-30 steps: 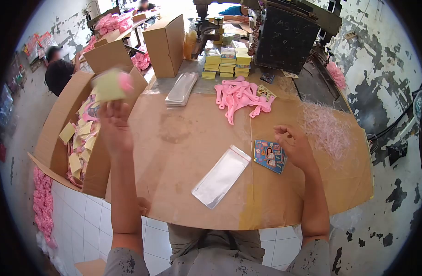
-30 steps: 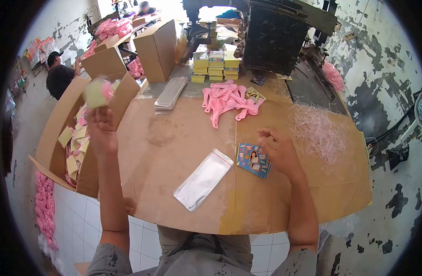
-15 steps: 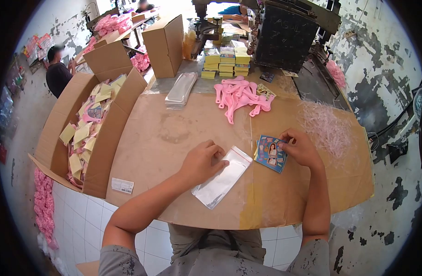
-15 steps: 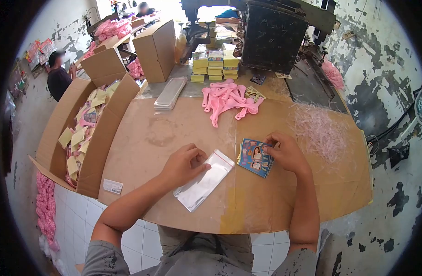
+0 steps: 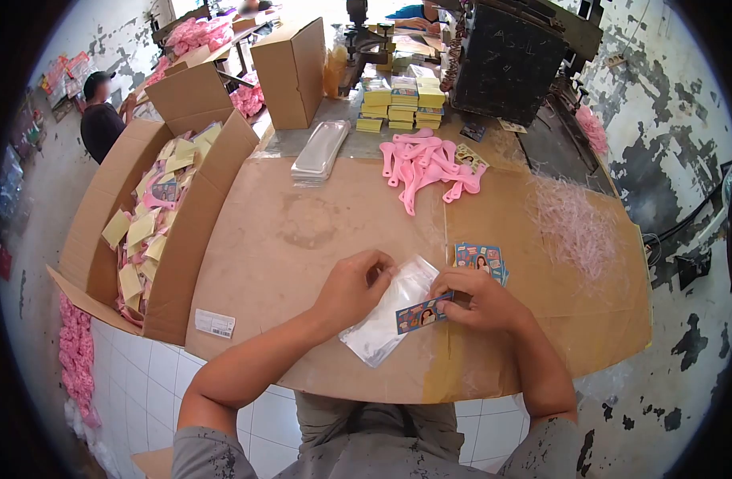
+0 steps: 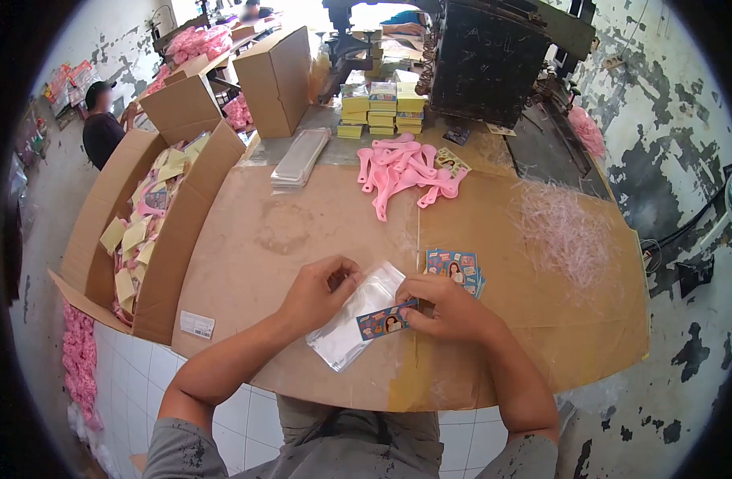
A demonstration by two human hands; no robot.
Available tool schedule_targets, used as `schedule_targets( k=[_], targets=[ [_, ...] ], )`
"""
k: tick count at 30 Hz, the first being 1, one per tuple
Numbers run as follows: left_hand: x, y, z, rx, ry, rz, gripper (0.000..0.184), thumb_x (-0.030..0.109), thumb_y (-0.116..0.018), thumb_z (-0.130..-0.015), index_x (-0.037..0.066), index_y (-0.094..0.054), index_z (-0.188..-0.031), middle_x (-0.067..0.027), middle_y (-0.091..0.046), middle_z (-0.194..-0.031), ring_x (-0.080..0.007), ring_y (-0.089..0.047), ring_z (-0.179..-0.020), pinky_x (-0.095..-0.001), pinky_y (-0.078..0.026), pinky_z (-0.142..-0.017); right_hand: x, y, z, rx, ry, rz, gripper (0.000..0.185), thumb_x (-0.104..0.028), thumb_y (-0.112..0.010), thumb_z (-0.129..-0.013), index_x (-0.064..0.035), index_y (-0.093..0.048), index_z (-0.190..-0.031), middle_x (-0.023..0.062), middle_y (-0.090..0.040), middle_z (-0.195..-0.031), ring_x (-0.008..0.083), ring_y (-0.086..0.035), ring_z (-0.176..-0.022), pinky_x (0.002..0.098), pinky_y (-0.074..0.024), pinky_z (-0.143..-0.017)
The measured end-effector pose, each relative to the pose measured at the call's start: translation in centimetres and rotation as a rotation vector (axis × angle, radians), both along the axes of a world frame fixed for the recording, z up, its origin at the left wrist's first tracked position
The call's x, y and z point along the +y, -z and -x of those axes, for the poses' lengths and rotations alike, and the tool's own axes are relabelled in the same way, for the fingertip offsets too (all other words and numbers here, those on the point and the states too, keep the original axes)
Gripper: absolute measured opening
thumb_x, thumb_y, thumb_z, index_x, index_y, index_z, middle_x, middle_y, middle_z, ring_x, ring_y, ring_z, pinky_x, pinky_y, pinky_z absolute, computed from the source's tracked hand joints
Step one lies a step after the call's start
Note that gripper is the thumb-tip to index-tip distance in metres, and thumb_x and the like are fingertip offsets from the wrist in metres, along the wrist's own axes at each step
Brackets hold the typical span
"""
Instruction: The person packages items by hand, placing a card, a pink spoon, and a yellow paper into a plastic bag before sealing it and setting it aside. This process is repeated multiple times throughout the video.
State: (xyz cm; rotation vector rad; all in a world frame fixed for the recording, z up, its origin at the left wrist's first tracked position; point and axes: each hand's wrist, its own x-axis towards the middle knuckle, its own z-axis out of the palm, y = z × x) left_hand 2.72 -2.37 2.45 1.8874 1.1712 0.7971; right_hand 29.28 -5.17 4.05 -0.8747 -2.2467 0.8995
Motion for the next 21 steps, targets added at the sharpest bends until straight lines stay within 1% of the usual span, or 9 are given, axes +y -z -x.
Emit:
schedule_targets(
  k=[3,6,8,11,14,17,18,20,21],
  targets=[
    [1.0,2.1,-0.2,-0.430,-0.027,0.066,0.006,0.004,-0.063,-0.098,-0.002,-0.064,-0.101,-0.0120,-0.074,-0.099,-0.0188,-0.070,-0.082,-0.0337,-0.057,-0.076,-0.1,-0.2,-0.3,0.016,0.031,0.009,0.013,-0.007,-0.068,-0.089,-0.0005,-0.066,-0.100,0.0086,-0.064,-0.090,0.0212,-0.062,-0.083,0.0345,-0.0495,-0.075],
    [1.7,1.8,0.6,-0.763,0.075,0.314,0.010,0.005,-0.060,-0.102,0.000,-0.058,-0.110,-0.0122,-0.074,-0.102,-0.0192,-0.073,-0.089,-0.0328,-0.059,-0.079,-0.1,-0.2,-1.4,0.087,0.153,0.092,0.013,-0.007,-0.069,-0.087,-0.0003,-0.068,-0.098,0.0050,-0.064,-0.087,0.0145,-0.059,-0.079,0.0314,-0.0476,-0.070],
    [1.6,0.5,1.0,-0.725,0.085,0.393,0.013,0.006,-0.060,-0.103,0.001,-0.056,-0.115,-0.0136,-0.074,-0.103,-0.0196,-0.074,-0.093,-0.0317,-0.060,-0.081,0.4,0.1,-2.8,0.143,0.276,0.158,0.013,-0.006,-0.069,-0.086,0.0002,-0.068,-0.097,0.0027,-0.064,-0.085,0.0103,-0.057,-0.076,0.0289,-0.0458,-0.068],
    [1.1,-0.6,0.9,-0.708,0.088,0.459,0.017,0.007,-0.059,-0.105,0.000,-0.055,-0.120,-0.0142,-0.074,-0.103,-0.0195,-0.074,-0.097,-0.0309,-0.060,-0.083,0.2,-1.0,-2.9,0.056,0.447,0.222,0.012,-0.007,-0.067,-0.084,-0.0015,-0.068,-0.095,0.0021,-0.066,-0.086,0.0079,-0.053,-0.070,0.0260,-0.0425,-0.065],
    [1.1,0.2,0.5,-0.710,0.123,0.471,0.023,0.006,-0.058,-0.105,0.000,-0.055,-0.127,-0.0141,-0.075,-0.103,-0.0202,-0.074,-0.098,-0.0314,-0.059,-0.084,0.2,-1.5,-2.7,-0.006,0.476,0.239,0.013,-0.004,-0.067,-0.087,0.0003,-0.069,-0.100,0.0035,-0.066,-0.086,0.0080,-0.057,-0.070,0.0272,-0.0449,-0.062],
    [1.1,1.8,-0.1,-0.643,0.161,0.463,0.028,0.005,-0.057,-0.105,0.000,-0.054,-0.133,-0.0141,-0.075,-0.103,-0.0205,-0.074,-0.098,-0.0315,-0.059,-0.086,0.4,0.8,-2.4,0.468,0.503,0.171,0.017,-0.004,-0.066,-0.088,0.0006,-0.069,-0.104,0.0044,-0.069,-0.088,0.0088,-0.061,-0.071,0.0298,-0.0489,-0.062],
    [1.0,1.9,-0.2,-0.609,0.171,0.462,0.030,0.005,-0.057,-0.106,0.000,-0.054,-0.135,-0.0141,-0.075,-0.103,-0.0205,-0.074,-0.098,-0.0313,-0.059,-0.086,0.3,0.8,-2.2,0.417,0.504,0.148,0.017,-0.004,-0.066,-0.089,0.0005,-0.069,-0.105,0.0042,-0.070,-0.089,0.0091,-0.063,-0.074,0.0301,-0.0502,-0.064],
    [0.8,1.5,-0.1,-0.646,0.168,0.500,0.031,0.005,-0.057,-0.106,0.000,-0.054,-0.135,-0.0146,-0.075,-0.104,-0.0199,-0.074,-0.099,-0.0306,-0.058,-0.087,0.2,0.5,-1.9,0.318,0.510,0.098,0.018,-0.003,-0.065,-0.091,0.0003,-0.070,-0.107,0.0039,-0.071,-0.092,0.0097,-0.066,-0.078,0.0309,-0.0528,-0.067],
    [0.8,1.2,-0.1,-0.664,0.168,0.516,0.031,0.005,-0.057,-0.106,0.000,-0.054,-0.135,-0.0148,-0.075,-0.105,-0.0197,-0.074,-0.099,-0.0302,-0.058,-0.088,0.2,0.5,-1.9,0.123,0.513,-0.031,0.017,-0.004,-0.065,-0.092,-0.0001,-0.070,-0.108,0.0035,-0.072,-0.093,0.0094,-0.066,-0.079,0.0305,-0.0530,-0.068]
  ],
)
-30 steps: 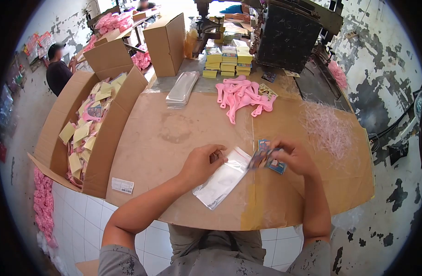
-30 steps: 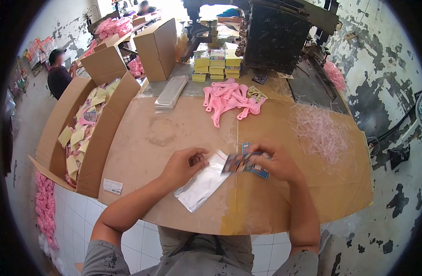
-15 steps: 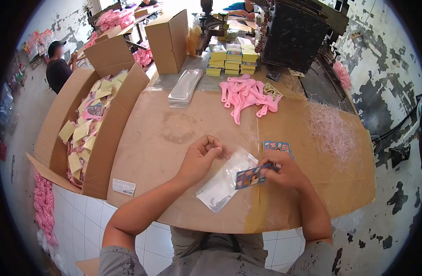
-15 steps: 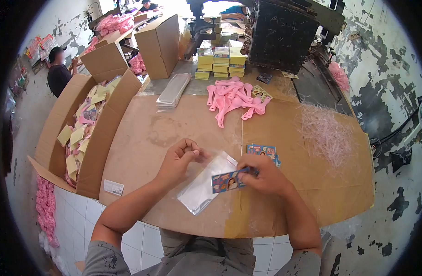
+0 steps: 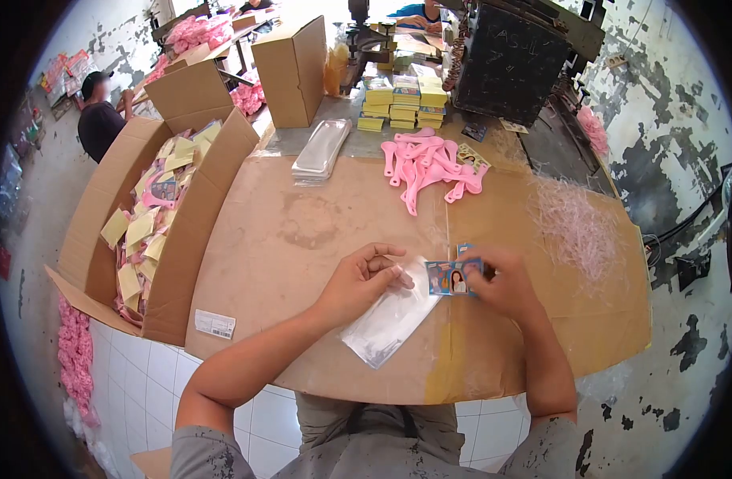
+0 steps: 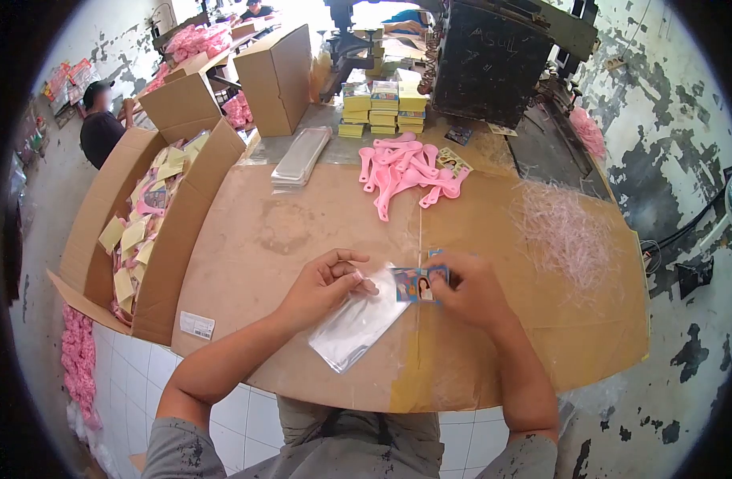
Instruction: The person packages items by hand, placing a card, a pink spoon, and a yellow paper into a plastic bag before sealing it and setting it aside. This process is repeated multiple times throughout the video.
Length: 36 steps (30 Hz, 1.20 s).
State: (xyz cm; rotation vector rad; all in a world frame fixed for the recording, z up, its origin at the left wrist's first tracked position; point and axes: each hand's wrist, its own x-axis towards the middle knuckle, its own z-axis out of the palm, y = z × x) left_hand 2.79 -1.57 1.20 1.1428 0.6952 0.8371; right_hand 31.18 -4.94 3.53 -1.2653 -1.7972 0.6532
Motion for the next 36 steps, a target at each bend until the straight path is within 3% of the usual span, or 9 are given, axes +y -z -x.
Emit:
schedule_targets(
  k=[2,5,8,11,20,23,27,32,36],
  targets=[
    [0.2,-0.1,0.1,0.020,0.009,-0.006,0.030,0.006,-0.057,-0.106,-0.001,-0.054,-0.135,-0.0153,-0.075,-0.105,-0.0189,-0.074,-0.100,-0.0298,-0.058,-0.088,0.1,0.2,0.0,-0.435,0.021,-0.146,0.017,-0.005,-0.066,-0.093,-0.0011,-0.071,-0.109,0.0026,-0.072,-0.094,0.0090,-0.066,-0.081,0.0298,-0.0536,-0.069],
    [0.4,0.0,0.3,0.020,0.022,-0.022,0.032,0.005,-0.059,-0.105,-0.002,-0.053,-0.135,-0.0150,-0.076,-0.105,-0.0170,-0.073,-0.099,-0.0289,-0.058,-0.088,-0.6,-1.6,0.4,-0.200,0.081,0.115,0.015,-0.008,-0.067,-0.096,-0.0011,-0.072,-0.108,0.0020,-0.073,-0.093,0.0086,-0.066,-0.083,0.0284,-0.0532,-0.070],
    [-0.4,-0.4,0.0,0.042,0.013,-0.083,0.036,0.003,-0.062,-0.103,-0.003,-0.051,-0.136,-0.0151,-0.076,-0.104,-0.0170,-0.074,-0.099,-0.0288,-0.058,-0.087,-0.3,-0.6,0.4,0.326,0.079,0.195,0.014,-0.008,-0.066,-0.097,0.0001,-0.072,-0.107,0.0024,-0.073,-0.090,0.0080,-0.066,-0.081,0.0269,-0.0519,-0.069],
    [-0.7,-0.6,-0.1,0.073,0.012,-0.110,0.040,0.003,-0.066,-0.101,-0.002,-0.051,-0.137,-0.0141,-0.077,-0.104,-0.0168,-0.074,-0.101,-0.0287,-0.057,-0.087,-0.6,-1.5,1.1,0.396,0.081,0.189,0.012,-0.007,-0.064,-0.098,0.0009,-0.072,-0.104,0.0032,-0.073,-0.092,0.0074,-0.065,-0.082,0.0257,-0.0511,-0.069],
    [-1.7,-1.6,-0.1,0.287,0.115,-0.320,0.048,0.004,-0.065,-0.102,0.000,-0.046,-0.145,-0.0156,-0.077,-0.106,-0.0141,-0.073,-0.098,-0.0281,-0.057,-0.086,-0.2,-1.4,1.0,-0.110,-0.247,-0.045,0.015,-0.003,-0.070,-0.090,-0.0047,-0.072,-0.105,0.0015,-0.063,-0.082,0.0097,-0.052,-0.065,0.0273,-0.0425,-0.059],
    [-1.9,-2.1,0.0,0.371,0.139,-0.401,0.050,0.004,-0.065,-0.102,0.003,-0.045,-0.148,-0.0148,-0.077,-0.105,-0.0137,-0.072,-0.100,-0.0293,-0.057,-0.086,-0.8,-1.9,1.9,0.010,-0.147,0.109,0.012,-0.004,-0.070,-0.091,-0.0044,-0.072,-0.102,0.0008,-0.063,-0.084,0.0095,-0.052,-0.066,0.0280,-0.0415,-0.058],
    [-1.8,-1.6,0.1,0.204,0.094,-0.288,0.052,0.005,-0.066,-0.101,0.007,-0.047,-0.149,-0.0128,-0.078,-0.105,-0.0129,-0.072,-0.100,-0.0309,-0.058,-0.087,-0.2,-1.8,0.4,-0.003,-0.229,0.109,0.012,-0.004,-0.069,-0.092,-0.0053,-0.072,-0.103,0.0007,-0.062,-0.084,0.0091,-0.053,-0.069,0.0274,-0.0424,-0.060],
    [-2.3,-3.1,0.2,0.369,0.196,-0.382,0.052,0.005,-0.066,-0.101,0.007,-0.047,-0.149,-0.0145,-0.076,-0.111,-0.0161,-0.074,-0.100,-0.0309,-0.059,-0.087,-0.7,-2.6,1.7,-0.099,-0.357,0.021,0.013,-0.004,-0.073,-0.091,-0.0051,-0.072,-0.104,-0.0012,-0.061,-0.082,0.0057,-0.053,-0.070,0.0248,-0.0423,-0.060],
    [-2.2,-3.2,0.4,0.387,0.237,-0.375,0.052,0.005,-0.067,-0.101,0.007,-0.047,-0.149,-0.0143,-0.075,-0.115,-0.0178,-0.074,-0.100,-0.0309,-0.059,-0.087,-0.8,-0.8,2.9,0.273,-0.118,0.126,0.018,-0.009,-0.080,-0.091,-0.0037,-0.071,-0.105,-0.0030,-0.065,-0.083,0.0020,-0.054,-0.070,0.0215,-0.0419,-0.058]
  ],
)
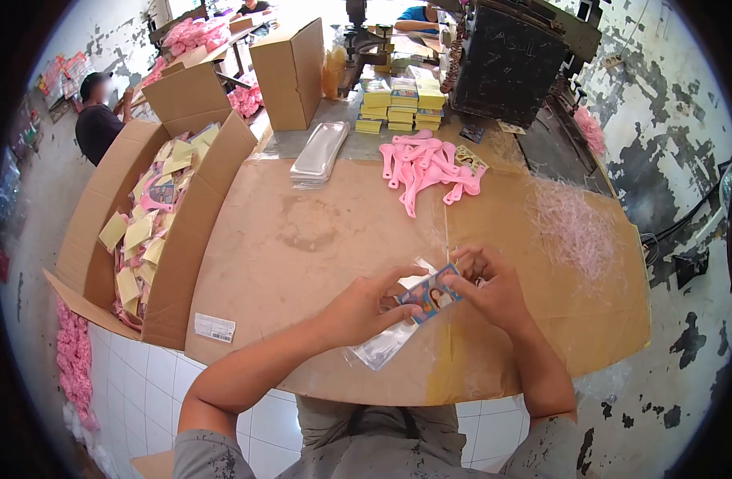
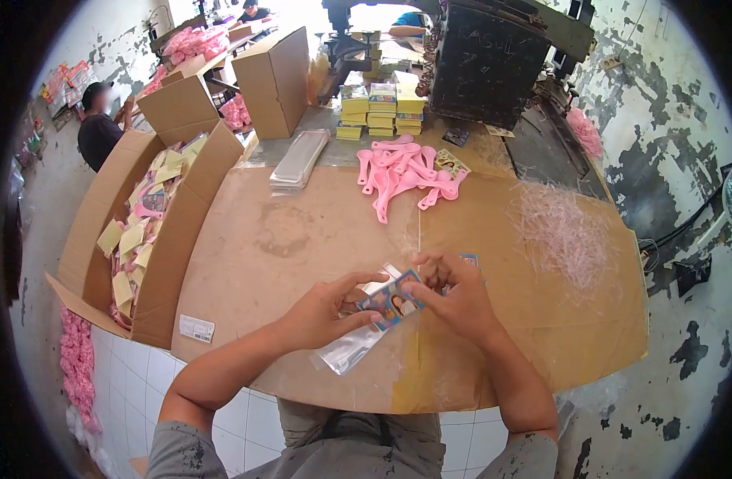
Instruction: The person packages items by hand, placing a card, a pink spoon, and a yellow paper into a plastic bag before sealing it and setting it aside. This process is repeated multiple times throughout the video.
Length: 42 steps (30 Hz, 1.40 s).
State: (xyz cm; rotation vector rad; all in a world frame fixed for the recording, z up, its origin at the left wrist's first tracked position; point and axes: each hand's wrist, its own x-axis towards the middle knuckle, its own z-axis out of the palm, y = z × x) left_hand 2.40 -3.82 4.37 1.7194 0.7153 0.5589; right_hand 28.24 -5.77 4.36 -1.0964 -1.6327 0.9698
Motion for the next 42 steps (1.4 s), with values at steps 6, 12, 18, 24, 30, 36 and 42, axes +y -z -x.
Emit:
schedule_targets(
  k=[6,12,18,24,30,36,42],
  targets=[
    [0.2,1.7,-0.5,-0.247,-0.033,0.084,0.050,0.009,-0.066,-0.103,0.006,-0.046,-0.149,-0.0124,-0.076,-0.109,-0.0140,-0.073,-0.093,-0.0300,-0.059,-0.077,-0.3,0.8,0.1,0.106,-0.085,0.134,0.026,-0.027,-0.072,-0.100,-0.0032,-0.071,-0.110,0.0001,-0.068,-0.094,0.0067,-0.060,-0.085,0.0252,-0.0477,-0.073],
    [0.2,0.5,-0.1,-0.221,-0.078,0.242,0.048,0.006,-0.064,-0.103,0.004,-0.048,-0.148,-0.0105,-0.075,-0.111,-0.0085,-0.069,-0.093,-0.0235,-0.057,-0.078,2.8,-0.9,-1.1,-0.097,-0.382,0.050,0.047,-0.043,-0.053,-0.108,-0.0024,-0.070,-0.124,0.0102,-0.067,-0.119,0.0217,-0.060,-0.117,0.0377,-0.0453,-0.103],
    [0.8,2.0,-0.3,-0.160,-0.064,0.217,0.035,0.007,-0.064,-0.103,0.000,-0.058,-0.138,-0.0078,-0.075,-0.106,-0.0066,-0.068,-0.093,-0.0237,-0.057,-0.076,15.5,1.3,-6.0,-0.528,0.157,-0.235,0.058,-0.046,-0.054,-0.105,-0.0032,-0.056,-0.143,0.0198,-0.050,-0.152,0.0380,-0.045,-0.142,0.0443,-0.0341,-0.119],
    [0.6,2.5,-0.3,-0.190,-0.038,0.194,0.029,0.010,-0.065,-0.104,-0.001,-0.062,-0.130,-0.0071,-0.075,-0.105,-0.0077,-0.069,-0.093,-0.0249,-0.057,-0.077,23.2,4.5,-4.2,-0.677,0.265,-0.225,0.066,-0.053,-0.056,-0.100,-0.0159,-0.049,-0.153,0.0231,-0.041,-0.157,0.0411,-0.037,-0.148,0.0451,-0.0295,-0.122],
    [0.3,1.7,-0.1,-0.067,-0.016,0.182,0.029,0.014,-0.068,-0.103,0.004,-0.064,-0.129,-0.0076,-0.076,-0.103,-0.0081,-0.069,-0.093,-0.0260,-0.057,-0.076,21.5,3.2,-3.3,-0.789,0.052,-0.189,0.068,-0.051,-0.066,-0.095,-0.0181,-0.051,-0.154,0.0244,-0.033,-0.163,0.0434,-0.032,-0.151,0.0487,-0.0303,-0.122],
    [0.2,0.9,0.1,-0.002,-0.008,0.127,0.028,0.016,-0.069,-0.102,0.006,-0.066,-0.128,-0.0075,-0.076,-0.103,-0.0085,-0.070,-0.093,-0.0271,-0.057,-0.076,15.3,4.3,-3.4,-0.858,0.097,-0.363,0.056,-0.042,-0.071,-0.092,-0.0178,-0.060,-0.142,0.0219,-0.046,-0.152,0.0432,-0.044,-0.142,0.0537,-0.0355,-0.117],
    [0.4,1.6,-0.1,0.003,-0.010,0.105,0.026,0.014,-0.068,-0.103,0.003,-0.066,-0.127,-0.0070,-0.075,-0.104,-0.0085,-0.069,-0.094,-0.0267,-0.057,-0.078,10.5,2.8,-3.2,-0.768,0.026,-0.291,0.046,-0.038,-0.073,-0.090,-0.0150,-0.069,-0.130,0.0210,-0.050,-0.148,0.0412,-0.043,-0.141,0.0511,-0.0335,-0.118]
  ],
)
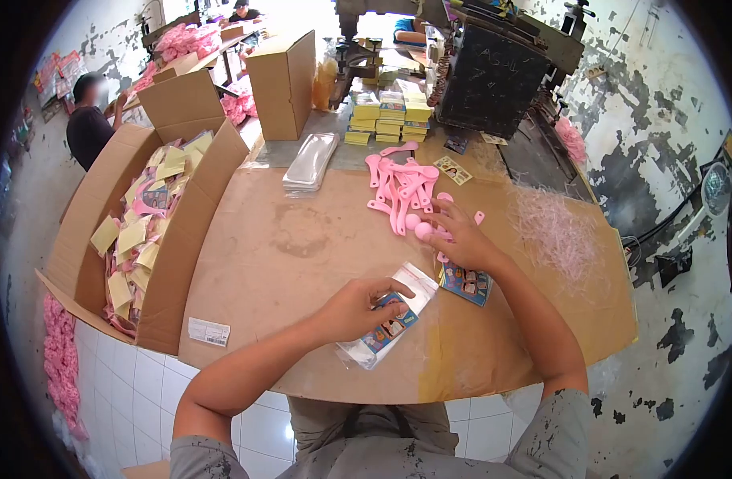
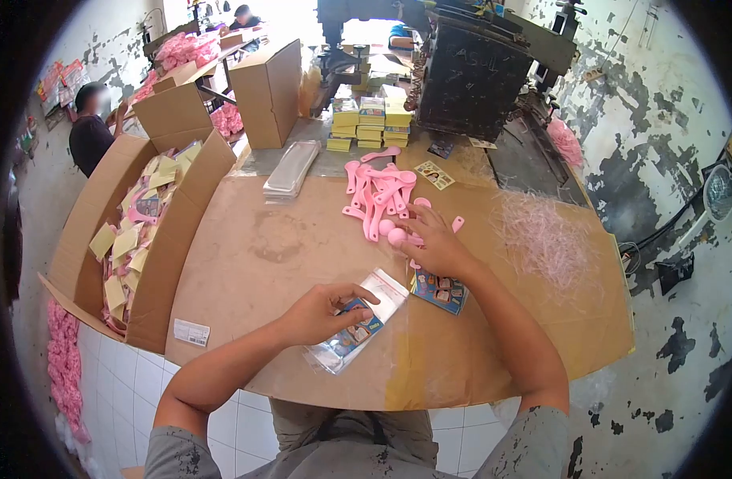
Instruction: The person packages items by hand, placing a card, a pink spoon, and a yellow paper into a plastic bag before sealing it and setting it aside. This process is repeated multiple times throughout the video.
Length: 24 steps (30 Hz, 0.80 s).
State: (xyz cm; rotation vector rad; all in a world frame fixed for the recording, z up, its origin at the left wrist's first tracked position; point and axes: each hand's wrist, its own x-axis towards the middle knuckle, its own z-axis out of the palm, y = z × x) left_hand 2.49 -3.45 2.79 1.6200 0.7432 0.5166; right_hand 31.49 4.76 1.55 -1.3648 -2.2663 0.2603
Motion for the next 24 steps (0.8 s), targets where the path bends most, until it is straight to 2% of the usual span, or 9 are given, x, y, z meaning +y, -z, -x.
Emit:
schedule_targets(
  k=[3,7,12,15,18,21,24],
  targets=[
    [0.3,0.6,0.0,-0.113,0.006,0.124,0.024,0.012,-0.066,-0.104,0.001,-0.065,-0.125,-0.0072,-0.075,-0.105,-0.0081,-0.069,-0.095,-0.0255,-0.057,-0.079,-0.8,-1.2,-0.2,0.045,-0.015,-0.124,0.038,-0.032,-0.076,-0.086,-0.0132,-0.073,-0.120,0.0170,-0.057,-0.137,0.0385,-0.049,-0.132,0.0498,-0.0374,-0.113],
    [0.4,0.1,0.1,-0.185,-0.010,0.186,0.026,0.009,-0.065,-0.103,-0.001,-0.063,-0.127,-0.0083,-0.075,-0.106,-0.0085,-0.070,-0.096,-0.0249,-0.057,-0.080,-1.4,-2.5,0.1,-0.185,-0.032,-0.047,0.030,-0.024,-0.076,-0.085,-0.0092,-0.073,-0.111,0.0114,-0.064,-0.118,0.0325,-0.055,-0.118,0.0492,-0.0411,-0.104],
    [0.6,0.0,0.1,-0.320,-0.062,0.262,0.032,0.008,-0.067,-0.102,-0.001,-0.059,-0.132,-0.0093,-0.076,-0.106,-0.0093,-0.071,-0.095,-0.0253,-0.058,-0.081,-1.1,-2.2,1.4,-0.174,-0.045,-0.242,0.022,-0.017,-0.069,-0.092,-0.0038,-0.071,-0.109,0.0114,-0.066,-0.108,0.0303,-0.058,-0.109,0.0484,-0.0438,-0.097],
    [0.4,-0.8,0.3,-0.346,-0.086,0.216,0.036,0.008,-0.068,-0.102,-0.001,-0.057,-0.135,-0.0105,-0.076,-0.107,-0.0092,-0.071,-0.094,-0.0253,-0.058,-0.081,-3.2,-3.4,2.6,0.237,0.000,-0.031,0.019,-0.015,-0.064,-0.099,-0.0010,-0.069,-0.110,0.0125,-0.067,-0.096,0.0277,-0.063,-0.094,0.0432,-0.0492,-0.085],
    [0.4,-0.9,0.4,-0.348,-0.108,0.168,0.039,0.008,-0.068,-0.101,-0.001,-0.055,-0.137,-0.0114,-0.076,-0.108,-0.0092,-0.071,-0.094,-0.0252,-0.058,-0.080,-7.1,-7.9,2.9,0.288,-0.028,0.328,0.019,-0.014,-0.064,-0.102,0.0024,-0.069,-0.109,0.0100,-0.068,-0.086,0.0187,-0.065,-0.081,0.0348,-0.0525,-0.073],
    [0.6,-0.2,0.4,-0.301,-0.128,0.100,0.040,0.006,-0.067,-0.101,-0.001,-0.054,-0.139,-0.0118,-0.076,-0.108,-0.0091,-0.071,-0.095,-0.0251,-0.058,-0.081,-9.1,-8.5,2.0,0.426,-0.101,0.358,0.017,-0.012,-0.068,-0.100,0.0024,-0.072,-0.109,0.0067,-0.071,-0.084,0.0095,-0.064,-0.076,0.0277,-0.0526,-0.069],
    [0.4,0.0,0.2,-0.269,-0.124,0.110,0.044,0.005,-0.067,-0.101,-0.001,-0.052,-0.142,-0.0122,-0.076,-0.110,-0.0085,-0.070,-0.095,-0.0250,-0.058,-0.081,-9.9,-7.8,1.7,0.570,-0.074,0.444,0.015,-0.009,-0.071,-0.098,0.0007,-0.074,-0.109,0.0046,-0.074,-0.091,0.0073,-0.064,-0.081,0.0254,-0.0538,-0.072]
  ],
)
